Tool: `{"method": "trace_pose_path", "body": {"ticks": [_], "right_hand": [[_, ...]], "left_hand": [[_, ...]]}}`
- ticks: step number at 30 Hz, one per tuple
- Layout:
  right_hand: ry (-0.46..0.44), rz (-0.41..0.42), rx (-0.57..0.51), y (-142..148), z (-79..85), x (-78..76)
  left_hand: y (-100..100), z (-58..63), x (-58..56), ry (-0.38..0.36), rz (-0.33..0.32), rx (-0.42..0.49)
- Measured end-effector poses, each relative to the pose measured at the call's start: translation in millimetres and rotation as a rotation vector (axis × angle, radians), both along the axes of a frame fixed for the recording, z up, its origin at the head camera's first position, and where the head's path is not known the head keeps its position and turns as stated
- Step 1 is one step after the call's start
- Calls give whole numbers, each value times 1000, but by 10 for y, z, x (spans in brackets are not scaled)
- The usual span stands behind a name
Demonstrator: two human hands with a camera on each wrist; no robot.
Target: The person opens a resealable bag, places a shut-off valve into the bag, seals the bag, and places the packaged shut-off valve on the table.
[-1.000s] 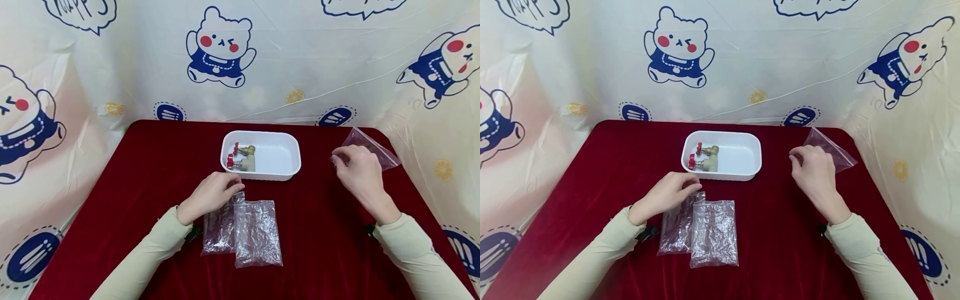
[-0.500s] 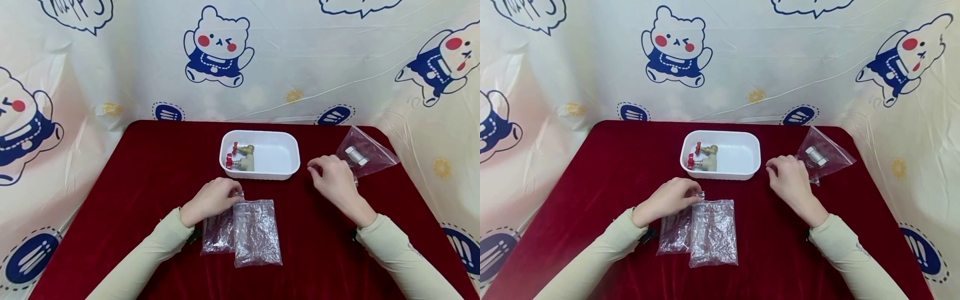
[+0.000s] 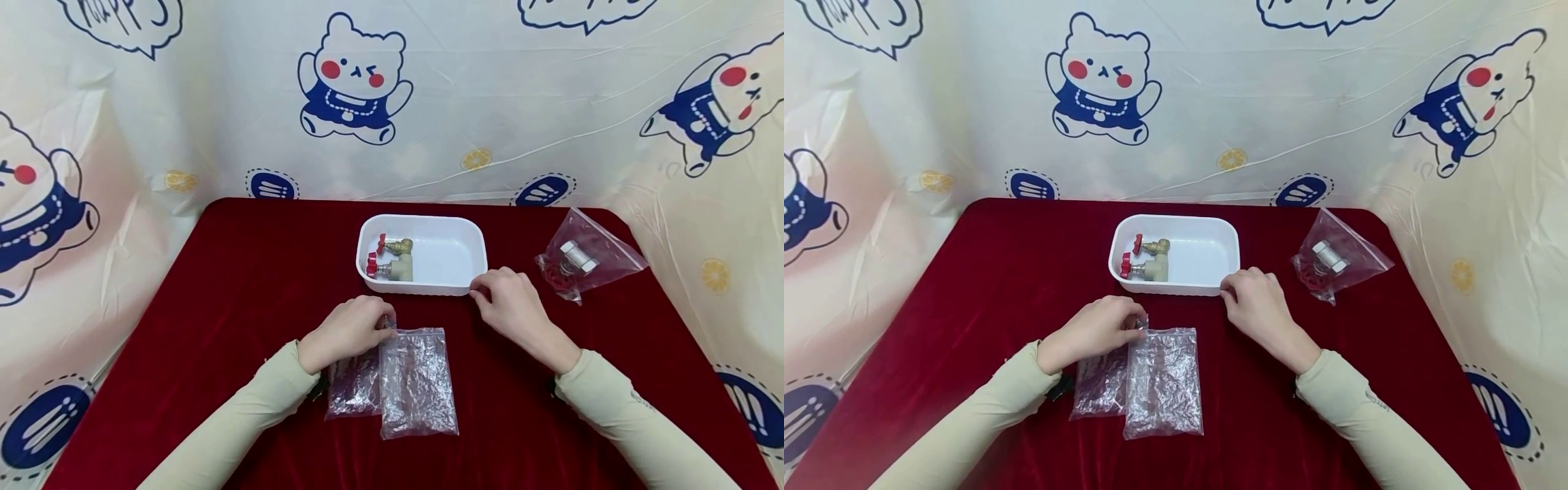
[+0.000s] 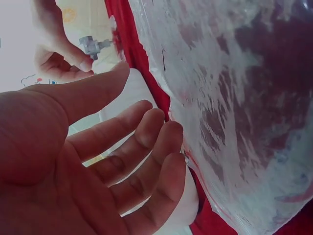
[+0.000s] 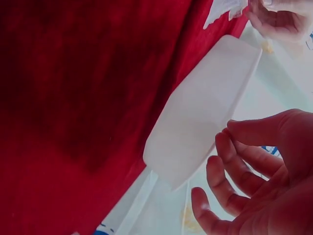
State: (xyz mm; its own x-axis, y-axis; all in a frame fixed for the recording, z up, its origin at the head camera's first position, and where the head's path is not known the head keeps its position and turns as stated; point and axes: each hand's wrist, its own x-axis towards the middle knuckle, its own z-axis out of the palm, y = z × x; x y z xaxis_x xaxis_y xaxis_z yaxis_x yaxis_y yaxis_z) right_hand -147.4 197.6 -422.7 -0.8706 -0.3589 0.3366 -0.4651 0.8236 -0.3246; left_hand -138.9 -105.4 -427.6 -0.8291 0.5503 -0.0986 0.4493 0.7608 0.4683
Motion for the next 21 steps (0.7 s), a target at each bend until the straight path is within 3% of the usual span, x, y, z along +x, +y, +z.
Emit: {"method": "trace_pose_path", "body": {"ticks": [9,21], "right_hand": [[-33,45,19,-174,-14,14],[-183,102,56,-393,-86,112]], "left_hand": [[6,1,9,-27,-15,-24],[26,-42,13,-35,-39,-31]]}}
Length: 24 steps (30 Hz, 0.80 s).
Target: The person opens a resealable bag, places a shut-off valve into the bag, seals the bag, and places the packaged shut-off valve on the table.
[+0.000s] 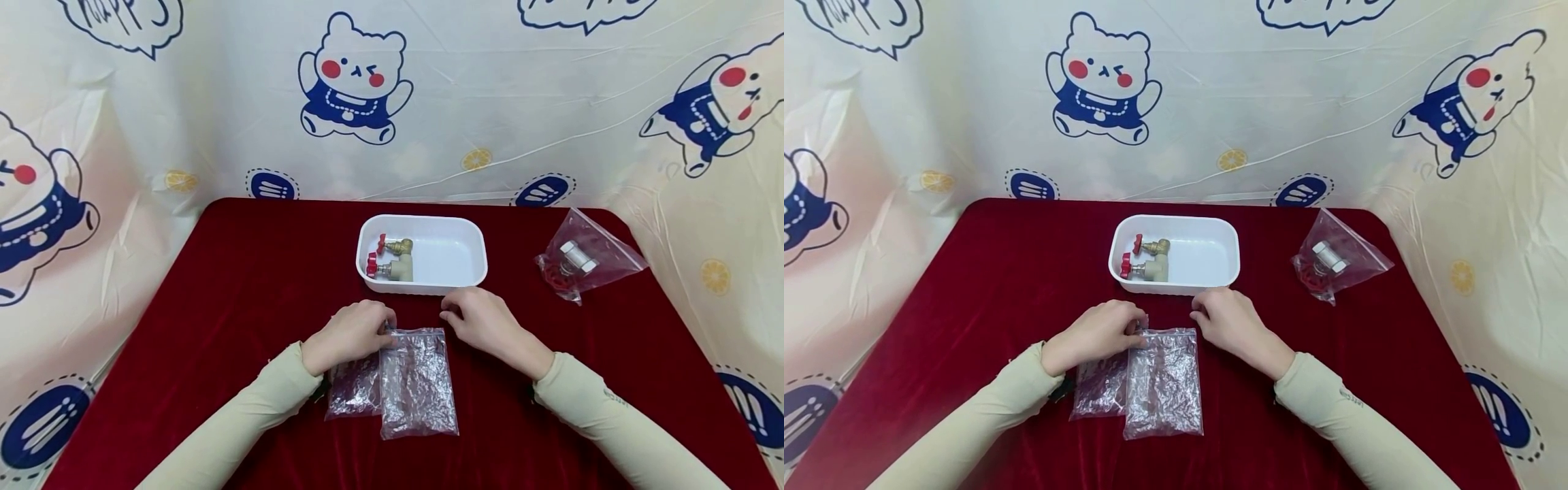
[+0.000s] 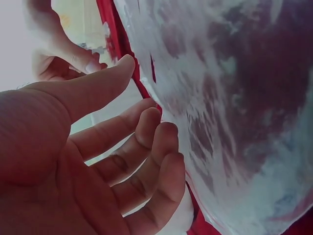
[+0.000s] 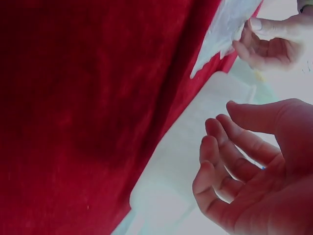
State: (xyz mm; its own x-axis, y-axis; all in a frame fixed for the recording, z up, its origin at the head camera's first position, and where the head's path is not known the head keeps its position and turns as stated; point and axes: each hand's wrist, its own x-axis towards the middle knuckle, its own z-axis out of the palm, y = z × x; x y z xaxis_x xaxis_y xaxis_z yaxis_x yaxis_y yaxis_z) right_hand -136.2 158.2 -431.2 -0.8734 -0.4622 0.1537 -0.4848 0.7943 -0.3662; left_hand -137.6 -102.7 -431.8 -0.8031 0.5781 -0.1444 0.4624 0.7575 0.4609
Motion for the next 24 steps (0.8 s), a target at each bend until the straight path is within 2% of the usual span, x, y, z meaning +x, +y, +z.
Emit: {"method": "trace_pose_path", "body": {"ticks": [5,11,17,24], "right_hand": [[-26,66,28,-90,-41,23],[-7,136,37,-173,-100,34],[-5,158,26,-211,-142,39],[-7,175,40,-204,-149,43]], "left_hand": [[17,-28,-8,30,-7,-23],[29,-55,-14,42,-8,-46],[34,-75,-9,30,-10,-35],[44,-82,1,69,-21,-39]]}}
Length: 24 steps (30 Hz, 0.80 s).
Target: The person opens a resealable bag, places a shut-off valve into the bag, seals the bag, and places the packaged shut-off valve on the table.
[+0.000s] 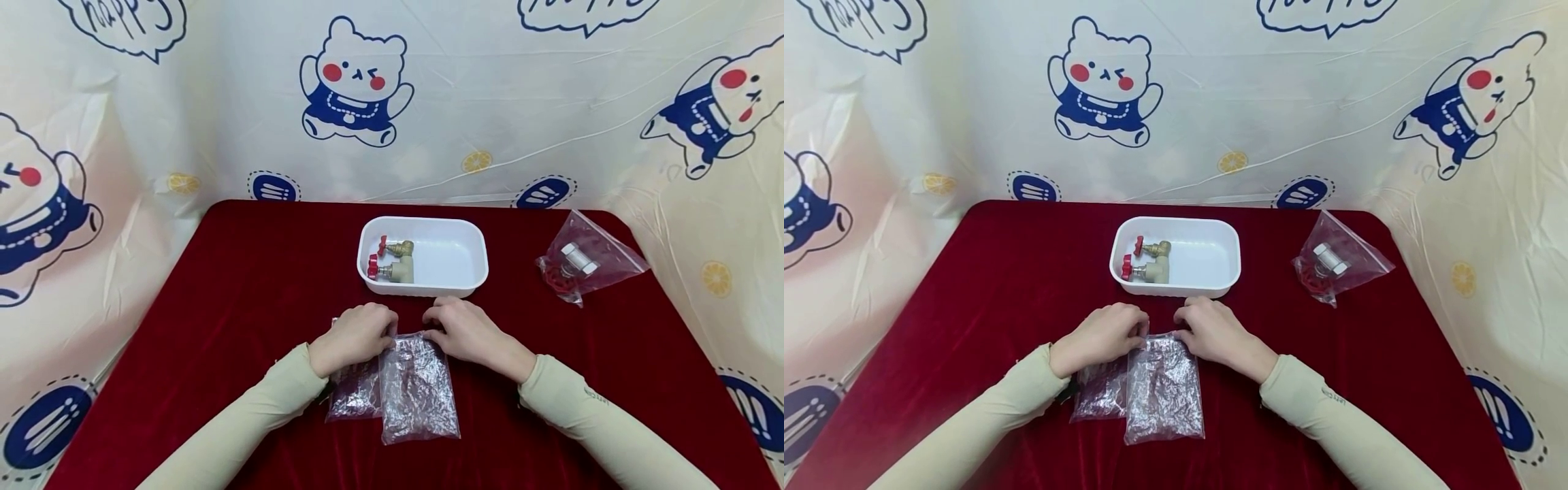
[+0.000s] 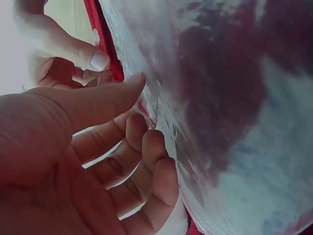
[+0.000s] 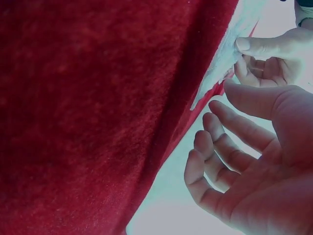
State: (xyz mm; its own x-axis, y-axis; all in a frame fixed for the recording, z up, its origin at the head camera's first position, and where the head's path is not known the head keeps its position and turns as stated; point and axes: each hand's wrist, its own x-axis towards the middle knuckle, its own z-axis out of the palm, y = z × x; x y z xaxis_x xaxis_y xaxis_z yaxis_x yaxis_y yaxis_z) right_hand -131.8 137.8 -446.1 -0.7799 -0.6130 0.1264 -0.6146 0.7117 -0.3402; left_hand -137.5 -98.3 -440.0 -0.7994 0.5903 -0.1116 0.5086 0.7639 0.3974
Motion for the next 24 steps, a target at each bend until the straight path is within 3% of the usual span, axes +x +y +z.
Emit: {"method": "trace_pose_path", "body": {"ticks": [11,24], "right_hand": [[-68,-11,-26,38,88,-30],[-113,-55,-78,67,230,-65]], "left_hand": [[21,42,-29,67,6,24],[12,217,-64,129,64,119]]}}
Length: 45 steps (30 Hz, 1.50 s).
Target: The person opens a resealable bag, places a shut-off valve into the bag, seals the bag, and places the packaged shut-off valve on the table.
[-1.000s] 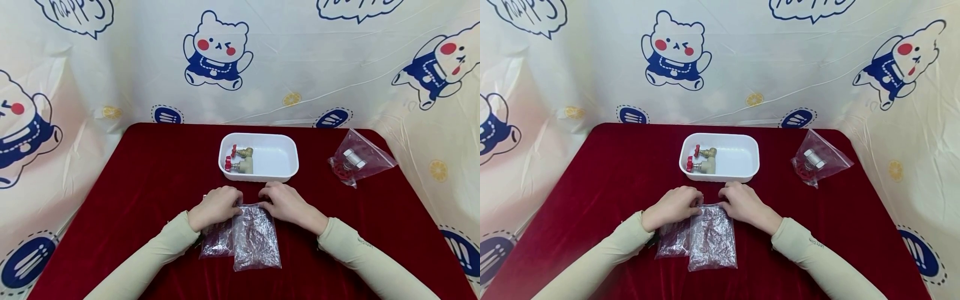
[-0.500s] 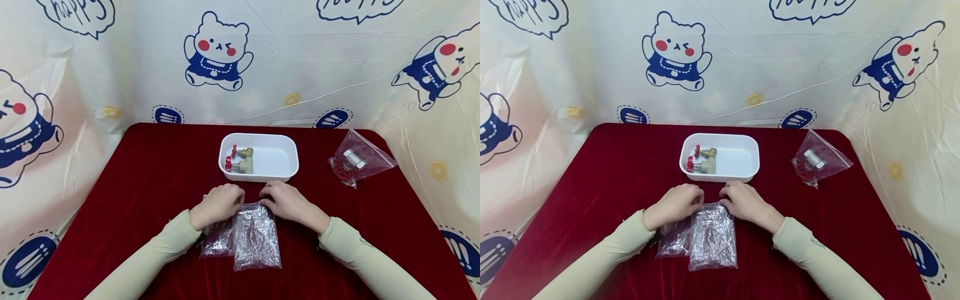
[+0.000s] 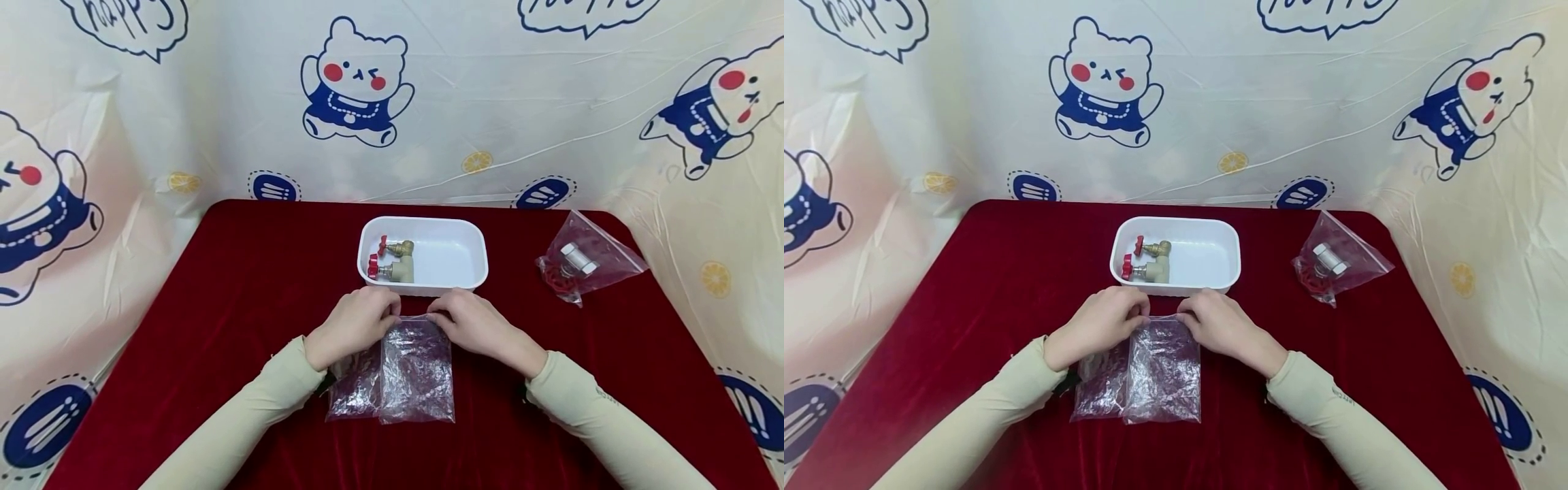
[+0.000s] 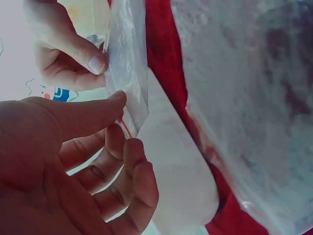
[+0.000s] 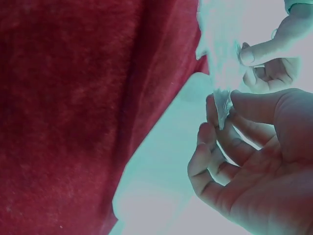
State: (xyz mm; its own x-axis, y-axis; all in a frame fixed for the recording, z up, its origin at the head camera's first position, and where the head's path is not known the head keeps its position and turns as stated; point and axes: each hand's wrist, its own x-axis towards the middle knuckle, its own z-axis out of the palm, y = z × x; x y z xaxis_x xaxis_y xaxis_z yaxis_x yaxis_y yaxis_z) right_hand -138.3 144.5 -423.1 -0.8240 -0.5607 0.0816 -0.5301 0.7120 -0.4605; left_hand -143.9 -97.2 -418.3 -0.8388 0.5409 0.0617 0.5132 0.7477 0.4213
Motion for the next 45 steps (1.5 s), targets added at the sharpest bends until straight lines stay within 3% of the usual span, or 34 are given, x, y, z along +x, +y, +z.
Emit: {"method": "trace_pose_path", "body": {"ticks": [10,23,31,38,45], "right_hand": [[15,-40,-59,71,221,25],[38,-92,-189,196,367,31],[89,-100,-246,237,471,63],[152,-110,-337,248,523,126],[109,-47,-467,145,562,239]], "left_hand": [[10,167,4,74,5,54],[-37,427,66,115,38,149],[-32,460,102,32,41,201],[33,468,139,-52,-6,258],[121,462,154,-74,29,391]]}}
